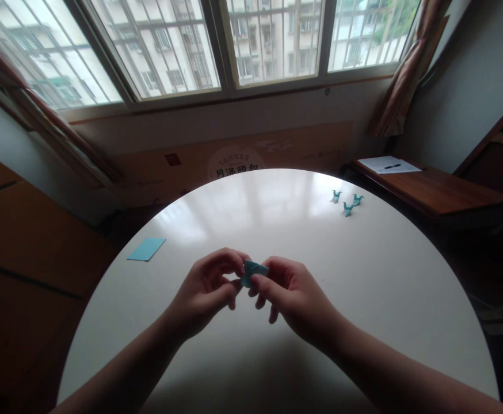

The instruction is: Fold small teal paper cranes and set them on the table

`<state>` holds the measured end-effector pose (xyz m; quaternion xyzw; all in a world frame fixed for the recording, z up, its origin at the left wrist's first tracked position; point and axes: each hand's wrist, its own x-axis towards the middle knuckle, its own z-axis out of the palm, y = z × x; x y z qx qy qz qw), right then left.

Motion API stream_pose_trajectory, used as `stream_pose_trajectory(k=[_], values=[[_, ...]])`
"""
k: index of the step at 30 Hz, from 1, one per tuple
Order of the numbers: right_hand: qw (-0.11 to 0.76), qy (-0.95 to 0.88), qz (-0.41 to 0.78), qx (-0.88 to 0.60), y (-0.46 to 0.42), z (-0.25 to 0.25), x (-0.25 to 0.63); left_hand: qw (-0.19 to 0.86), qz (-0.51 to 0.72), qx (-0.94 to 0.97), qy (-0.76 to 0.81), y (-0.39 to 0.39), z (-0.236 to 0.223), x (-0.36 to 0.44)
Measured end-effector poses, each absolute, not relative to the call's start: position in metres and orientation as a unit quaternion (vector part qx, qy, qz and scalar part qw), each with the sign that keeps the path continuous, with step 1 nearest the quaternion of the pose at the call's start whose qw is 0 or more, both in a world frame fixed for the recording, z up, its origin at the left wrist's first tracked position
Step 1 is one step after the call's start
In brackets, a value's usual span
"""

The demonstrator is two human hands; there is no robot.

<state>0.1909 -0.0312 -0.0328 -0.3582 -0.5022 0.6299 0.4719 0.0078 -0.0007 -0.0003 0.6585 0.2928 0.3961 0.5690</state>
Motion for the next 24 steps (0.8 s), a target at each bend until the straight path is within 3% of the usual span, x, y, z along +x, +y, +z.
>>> stream_pose_trajectory(k=[8, 24], values=[[0.472, -0.543, 0.58, -0.384, -0.033, -0.033, 0.19, 0.546, 0.383, 0.687, 0.288, 0.002, 0.0, 0.005], [0.471, -0.573, 0.522, -0.42, -0.036, -0.031, 0.191, 0.632, 0.432, 0.56, 0.318, 0.003, -0.011, 0.014]])
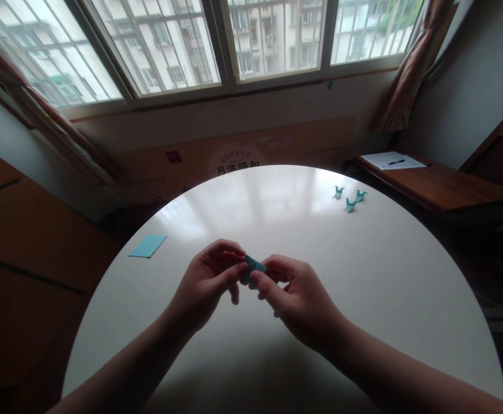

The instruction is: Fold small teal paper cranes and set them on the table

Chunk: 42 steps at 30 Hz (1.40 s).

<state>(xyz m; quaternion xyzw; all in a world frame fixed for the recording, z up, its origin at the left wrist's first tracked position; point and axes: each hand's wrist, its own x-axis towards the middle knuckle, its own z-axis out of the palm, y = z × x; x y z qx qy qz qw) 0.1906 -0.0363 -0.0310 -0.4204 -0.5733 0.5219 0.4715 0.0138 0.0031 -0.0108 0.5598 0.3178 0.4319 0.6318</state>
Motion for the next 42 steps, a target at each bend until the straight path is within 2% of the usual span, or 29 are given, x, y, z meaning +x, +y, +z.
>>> stream_pose_trajectory(k=[6, 11, 17, 35, 42], values=[[0.468, -0.563, 0.527, -0.432, -0.036, -0.031, 0.189, 0.623, 0.443, 0.551, 0.336, 0.001, -0.011, 0.015], [0.469, -0.533, 0.559, -0.428, -0.035, -0.032, 0.19, 0.649, 0.387, 0.549, 0.357, 0.001, -0.009, 0.013], [0.467, -0.528, 0.565, -0.429, -0.034, -0.033, 0.189, 0.633, 0.359, 0.555, 0.404, 0.0, -0.007, 0.014], [0.461, -0.523, 0.566, -0.44, -0.034, -0.036, 0.185, 0.603, 0.407, 0.539, 0.424, -0.006, -0.017, 0.02], [0.466, -0.518, 0.57, -0.436, -0.034, -0.035, 0.187, 0.627, 0.402, 0.517, 0.422, -0.005, -0.014, 0.022]])
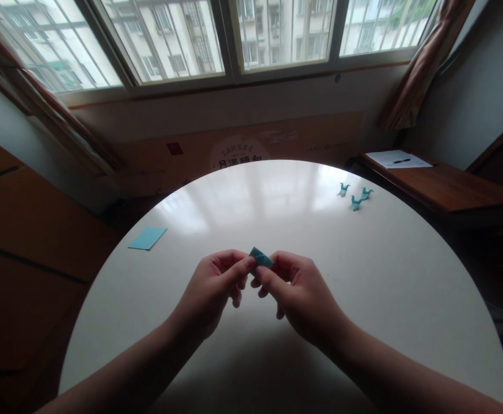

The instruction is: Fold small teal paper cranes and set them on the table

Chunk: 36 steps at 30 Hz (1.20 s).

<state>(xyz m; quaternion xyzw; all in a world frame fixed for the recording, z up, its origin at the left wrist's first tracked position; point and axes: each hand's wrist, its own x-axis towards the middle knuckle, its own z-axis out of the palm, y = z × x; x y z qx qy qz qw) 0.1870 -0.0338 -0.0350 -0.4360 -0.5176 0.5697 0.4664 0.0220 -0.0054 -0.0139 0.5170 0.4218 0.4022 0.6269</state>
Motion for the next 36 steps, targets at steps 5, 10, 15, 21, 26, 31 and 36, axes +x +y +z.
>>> stream_pose_trajectory(k=[5, 10, 15, 21, 26, 31, 36], values=[[0.481, -0.501, 0.577, -0.429, -0.0328, -0.0364, 0.1869, 0.628, 0.393, 0.515, 0.43, -0.0056, -0.0139, 0.0222], [0.479, -0.521, 0.549, -0.445, -0.0349, -0.0346, 0.1831, 0.571, 0.418, 0.549, 0.445, -0.0073, -0.0141, 0.022], [0.462, -0.541, 0.545, -0.444, -0.0354, -0.0348, 0.1828, 0.566, 0.431, 0.541, 0.448, -0.0077, -0.0147, 0.0222], [0.467, -0.5, 0.6, -0.413, -0.034, -0.0367, 0.1855, 0.597, 0.403, 0.545, 0.43, -0.0059, -0.0181, 0.0214], [0.45, -0.522, 0.592, -0.418, -0.0357, -0.036, 0.1841, 0.589, 0.413, 0.564, 0.405, -0.0053, -0.0167, 0.0197], [0.452, -0.551, 0.553, -0.431, -0.0364, -0.0343, 0.1839, 0.597, 0.428, 0.541, 0.411, -0.0045, -0.0128, 0.018], [0.468, -0.542, 0.547, -0.435, -0.0363, -0.0331, 0.1848, 0.639, 0.382, 0.521, 0.418, -0.0004, -0.0125, 0.0157]])
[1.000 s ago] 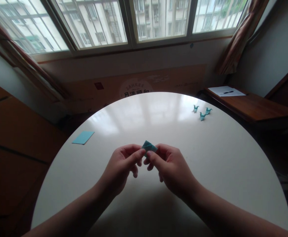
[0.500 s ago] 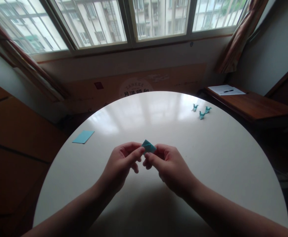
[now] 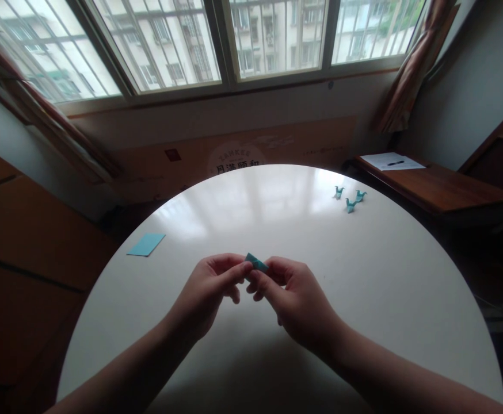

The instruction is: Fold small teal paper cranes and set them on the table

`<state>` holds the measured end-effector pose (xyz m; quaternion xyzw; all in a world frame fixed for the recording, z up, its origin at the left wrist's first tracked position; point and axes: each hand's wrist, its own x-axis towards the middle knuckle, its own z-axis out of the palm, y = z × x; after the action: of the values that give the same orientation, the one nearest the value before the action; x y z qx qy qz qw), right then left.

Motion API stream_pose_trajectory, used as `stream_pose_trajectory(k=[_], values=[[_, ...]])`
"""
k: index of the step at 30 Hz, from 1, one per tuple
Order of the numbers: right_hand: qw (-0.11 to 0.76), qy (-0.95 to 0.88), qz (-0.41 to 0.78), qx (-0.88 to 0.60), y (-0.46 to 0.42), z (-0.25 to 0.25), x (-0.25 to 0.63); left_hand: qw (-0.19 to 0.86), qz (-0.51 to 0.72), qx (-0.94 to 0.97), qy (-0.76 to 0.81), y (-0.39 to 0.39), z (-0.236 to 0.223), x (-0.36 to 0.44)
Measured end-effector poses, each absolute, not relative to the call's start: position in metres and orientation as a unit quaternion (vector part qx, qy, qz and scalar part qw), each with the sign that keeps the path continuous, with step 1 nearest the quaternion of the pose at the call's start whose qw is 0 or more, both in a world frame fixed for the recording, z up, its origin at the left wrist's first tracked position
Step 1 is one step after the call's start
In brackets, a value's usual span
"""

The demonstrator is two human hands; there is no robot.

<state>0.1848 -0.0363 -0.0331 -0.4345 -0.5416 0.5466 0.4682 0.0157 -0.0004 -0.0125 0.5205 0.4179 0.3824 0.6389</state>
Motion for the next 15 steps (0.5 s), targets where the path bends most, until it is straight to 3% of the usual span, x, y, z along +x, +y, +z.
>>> stream_pose_trajectory(k=[6, 15], values=[[0.444, -0.54, 0.564, -0.439, -0.0351, -0.0347, 0.1864, 0.56, 0.437, 0.566, 0.418, 0.0008, -0.0141, 0.0134], [0.507, -0.524, 0.525, -0.439, -0.0342, -0.0341, 0.1869, 0.439, 0.467, 0.659, 0.393, -0.0049, -0.0067, 0.0131]])
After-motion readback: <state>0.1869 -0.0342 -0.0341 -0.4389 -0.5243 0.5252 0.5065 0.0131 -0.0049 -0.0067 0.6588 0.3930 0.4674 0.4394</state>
